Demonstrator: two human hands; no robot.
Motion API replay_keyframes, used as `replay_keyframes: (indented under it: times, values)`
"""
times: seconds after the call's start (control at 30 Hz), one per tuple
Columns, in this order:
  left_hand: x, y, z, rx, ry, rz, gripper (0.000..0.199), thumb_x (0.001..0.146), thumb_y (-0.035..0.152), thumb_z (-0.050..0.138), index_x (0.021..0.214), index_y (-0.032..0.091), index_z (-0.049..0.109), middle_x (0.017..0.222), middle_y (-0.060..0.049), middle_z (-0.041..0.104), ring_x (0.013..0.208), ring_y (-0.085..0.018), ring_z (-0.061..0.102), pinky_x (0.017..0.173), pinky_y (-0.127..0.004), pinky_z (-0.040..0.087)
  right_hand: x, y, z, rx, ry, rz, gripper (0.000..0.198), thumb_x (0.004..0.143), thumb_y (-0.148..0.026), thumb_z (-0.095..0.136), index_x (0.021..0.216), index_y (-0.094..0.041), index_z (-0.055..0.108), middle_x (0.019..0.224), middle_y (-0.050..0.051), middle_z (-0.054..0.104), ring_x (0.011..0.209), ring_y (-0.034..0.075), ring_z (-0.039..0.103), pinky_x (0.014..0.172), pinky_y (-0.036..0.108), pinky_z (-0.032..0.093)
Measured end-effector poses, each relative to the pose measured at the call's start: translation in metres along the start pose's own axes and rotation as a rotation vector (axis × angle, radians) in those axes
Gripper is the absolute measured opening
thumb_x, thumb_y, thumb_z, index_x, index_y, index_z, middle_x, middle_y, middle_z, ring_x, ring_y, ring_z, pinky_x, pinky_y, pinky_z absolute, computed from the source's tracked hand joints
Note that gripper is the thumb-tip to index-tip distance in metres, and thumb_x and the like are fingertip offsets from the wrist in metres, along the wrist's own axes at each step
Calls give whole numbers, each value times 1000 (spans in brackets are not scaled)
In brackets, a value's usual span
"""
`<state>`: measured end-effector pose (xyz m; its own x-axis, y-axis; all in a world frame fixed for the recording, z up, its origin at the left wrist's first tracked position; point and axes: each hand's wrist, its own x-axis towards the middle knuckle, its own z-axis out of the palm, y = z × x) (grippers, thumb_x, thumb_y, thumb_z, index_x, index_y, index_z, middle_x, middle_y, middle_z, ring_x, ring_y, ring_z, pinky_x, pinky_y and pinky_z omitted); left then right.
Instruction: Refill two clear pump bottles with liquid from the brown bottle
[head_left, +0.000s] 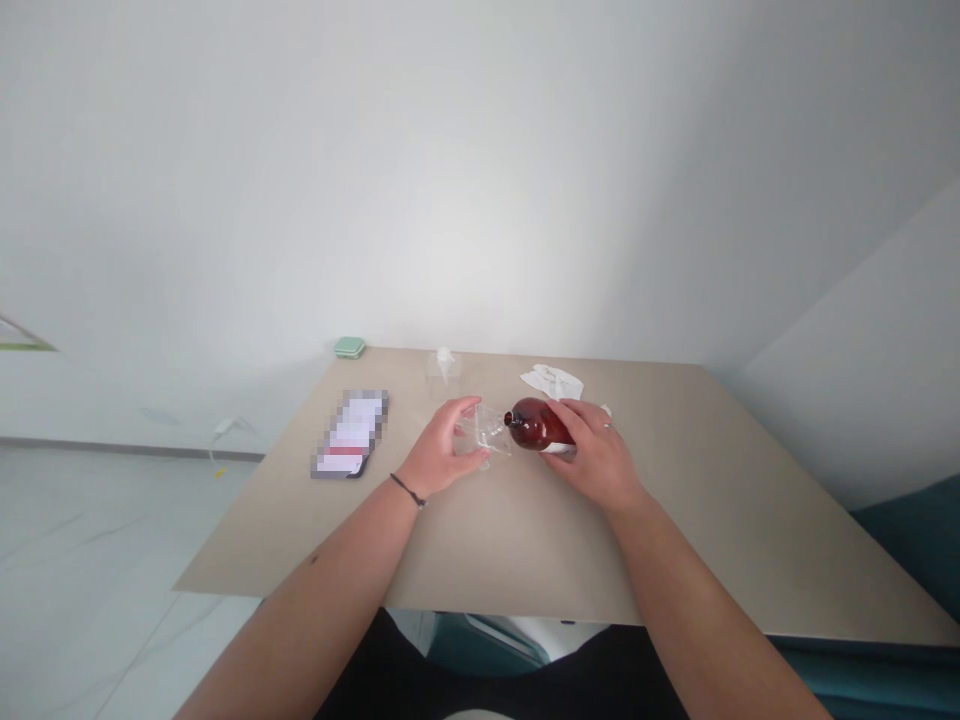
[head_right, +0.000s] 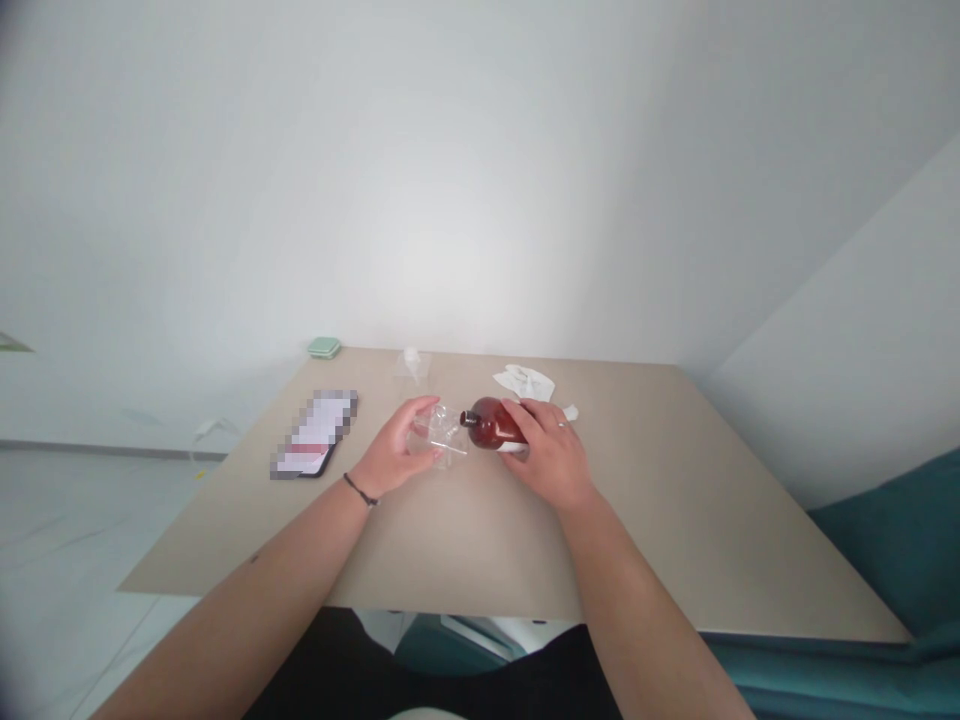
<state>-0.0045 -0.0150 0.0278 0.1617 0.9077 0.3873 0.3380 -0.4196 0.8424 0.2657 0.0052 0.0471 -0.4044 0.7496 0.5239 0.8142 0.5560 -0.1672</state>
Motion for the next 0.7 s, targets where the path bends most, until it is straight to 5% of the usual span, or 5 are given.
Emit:
replay_keyframes:
  times: [0.7]
  values:
    - [3,-4,5,-47,-32,-102,65,73,26,76,132,22,50,134,-12,56,127,-31,54,95,-43,49,10,1,-12,-146,-59,-86,61,81,-29,65,140,-28,52,133,13,59,122,35,55,101,52,48]
